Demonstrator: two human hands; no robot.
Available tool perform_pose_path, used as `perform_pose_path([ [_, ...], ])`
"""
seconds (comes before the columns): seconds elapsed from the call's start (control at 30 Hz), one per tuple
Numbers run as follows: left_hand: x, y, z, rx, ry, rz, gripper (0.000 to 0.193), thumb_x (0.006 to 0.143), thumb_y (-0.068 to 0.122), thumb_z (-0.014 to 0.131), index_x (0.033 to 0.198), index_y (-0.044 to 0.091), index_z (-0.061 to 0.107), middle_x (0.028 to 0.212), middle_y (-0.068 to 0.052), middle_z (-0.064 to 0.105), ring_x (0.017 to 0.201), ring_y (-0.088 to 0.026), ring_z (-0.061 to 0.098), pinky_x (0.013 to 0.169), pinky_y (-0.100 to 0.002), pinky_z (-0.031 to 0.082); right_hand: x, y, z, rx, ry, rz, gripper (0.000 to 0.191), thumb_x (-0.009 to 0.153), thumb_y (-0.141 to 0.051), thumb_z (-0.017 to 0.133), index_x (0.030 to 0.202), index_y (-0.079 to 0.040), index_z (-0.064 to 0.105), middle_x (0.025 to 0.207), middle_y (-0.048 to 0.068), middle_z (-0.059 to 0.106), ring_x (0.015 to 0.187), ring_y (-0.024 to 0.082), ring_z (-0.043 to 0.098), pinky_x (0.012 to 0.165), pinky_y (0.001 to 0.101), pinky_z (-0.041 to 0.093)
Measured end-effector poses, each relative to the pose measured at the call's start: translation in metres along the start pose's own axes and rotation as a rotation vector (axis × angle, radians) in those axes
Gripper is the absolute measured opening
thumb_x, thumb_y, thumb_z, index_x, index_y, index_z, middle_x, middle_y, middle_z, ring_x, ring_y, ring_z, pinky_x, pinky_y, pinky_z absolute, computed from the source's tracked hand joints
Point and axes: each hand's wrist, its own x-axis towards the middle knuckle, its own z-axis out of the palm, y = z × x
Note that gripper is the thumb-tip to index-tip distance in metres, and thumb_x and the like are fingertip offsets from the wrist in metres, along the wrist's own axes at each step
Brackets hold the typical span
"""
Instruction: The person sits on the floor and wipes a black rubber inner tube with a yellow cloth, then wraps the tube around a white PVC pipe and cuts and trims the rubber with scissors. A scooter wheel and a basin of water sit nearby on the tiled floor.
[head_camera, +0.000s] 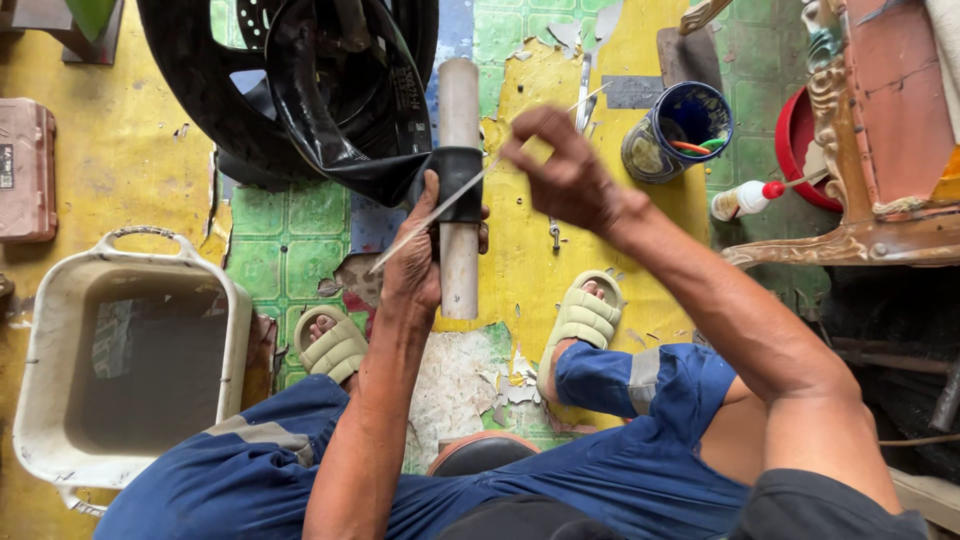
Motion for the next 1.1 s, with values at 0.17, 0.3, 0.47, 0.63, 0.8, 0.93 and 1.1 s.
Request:
perform_pose_path([
  [0.17, -0.0004, -0.0001, 0.0011, -0.027, 0.014, -0.012, 0.044, 0.102, 0.047, 0.059, 0.111, 0.005, 0.067, 0.085, -0.019, 0.071, 0.065, -0.028, 0.068, 0.059, -0.037, 0.058, -0.0046, 0.0078, 0.0033, 0.064, 0.013, -0.04, 0.044, 0.074, 0.016, 0.062, 0.114, -0.003, 0.059, 0.112, 0.013, 0.053, 0.113, 0.033, 0.059, 0.103, 0.0457, 0.052],
  [0.3, -0.0025, -0.0006, 0.0022, 0.024, 0.004, -0.001, 0.044, 0.101, 0.047, 0.059, 0.113, 0.006, 0.068, 0.085, -0.018, 0.071, 0.064, -0.027, 0.068, 0.057, -0.036, 0.057, -0.007, 0.0111, 0.0064, 0.003, 0.021, 0.001, 0.049, 0.067, 0.012, 0.061, 0.114, 0.0, 0.059, 0.113, 0.018, 0.053, 0.11, 0.038, 0.057, 0.098, 0.0477, 0.051],
  [0.47, -0.0019, -0.0011, 0.0061, 0.008, 0.025, -0.002, 0.048, 0.103, 0.048, 0.059, 0.111, 0.002, 0.067, 0.084, -0.019, 0.07, 0.065, -0.028, 0.067, 0.059, -0.037, 0.058, -0.0085, 0.0122, 0.0094, 0.088, -0.012, -0.077, 0.036, 0.083, 0.012, 0.068, 0.113, -0.004, 0.058, 0.112, 0.012, 0.052, 0.111, 0.031, 0.058, 0.099, 0.0462, 0.052],
  [0.63, -0.0025, -0.0011, 0.0094, -0.023, 0.031, -0.019, 0.042, 0.1, 0.045, 0.059, 0.111, 0.005, 0.068, 0.084, -0.019, 0.07, 0.065, -0.028, 0.067, 0.059, -0.037, 0.057, -0.0052, 0.0107, 0.0091, 0.076, 0.063, 0.047, 0.043, 0.073, 0.016, 0.061, 0.113, 0.001, 0.059, 0.112, 0.018, 0.053, 0.108, 0.037, 0.057, 0.094, 0.046, 0.053],
  [0.8, -0.0019, -0.001, 0.0073, 0.023, 0.043, -0.005, 0.051, 0.101, 0.049, 0.058, 0.115, 0.001, 0.07, 0.081, -0.017, 0.069, 0.063, -0.027, 0.066, 0.057, -0.036, 0.057, -0.0029, 0.0062, 0.0088, 0.057, 0.014, -0.01, 0.03, 0.081, 0.013, 0.066, 0.107, -0.002, 0.06, 0.11, 0.013, 0.053, 0.108, 0.032, 0.059, 0.095, 0.0453, 0.052],
  [0.93, -0.0012, -0.0026, 0.0037, -0.036, -0.006, -0.017, 0.046, 0.102, 0.047, 0.059, 0.114, 0.003, 0.065, 0.086, -0.019, 0.07, 0.067, -0.028, 0.067, 0.061, -0.036, 0.057, -0.005, 0.006, 0.0068, 0.009, 0.036, 0.037, 0.037, 0.071, 0.011, 0.06, 0.106, -0.002, 0.061, 0.113, 0.016, 0.055, 0.11, 0.036, 0.059, 0.098, 0.0478, 0.052],
  [1.1, 0.0003, -0.0037, 0.0024, -0.048, -0.036, -0.02, 0.046, 0.102, 0.048, 0.058, 0.114, 0.005, 0.064, 0.086, -0.018, 0.069, 0.067, -0.027, 0.066, 0.059, -0.035, 0.057, -0.004, 0.0067, 0.0043, 0.034, 0.006, 0.039, 0.039, 0.075, 0.013, 0.064, 0.11, -0.002, 0.063, 0.113, 0.014, 0.055, 0.112, 0.034, 0.058, 0.099, 0.0479, 0.05],
])
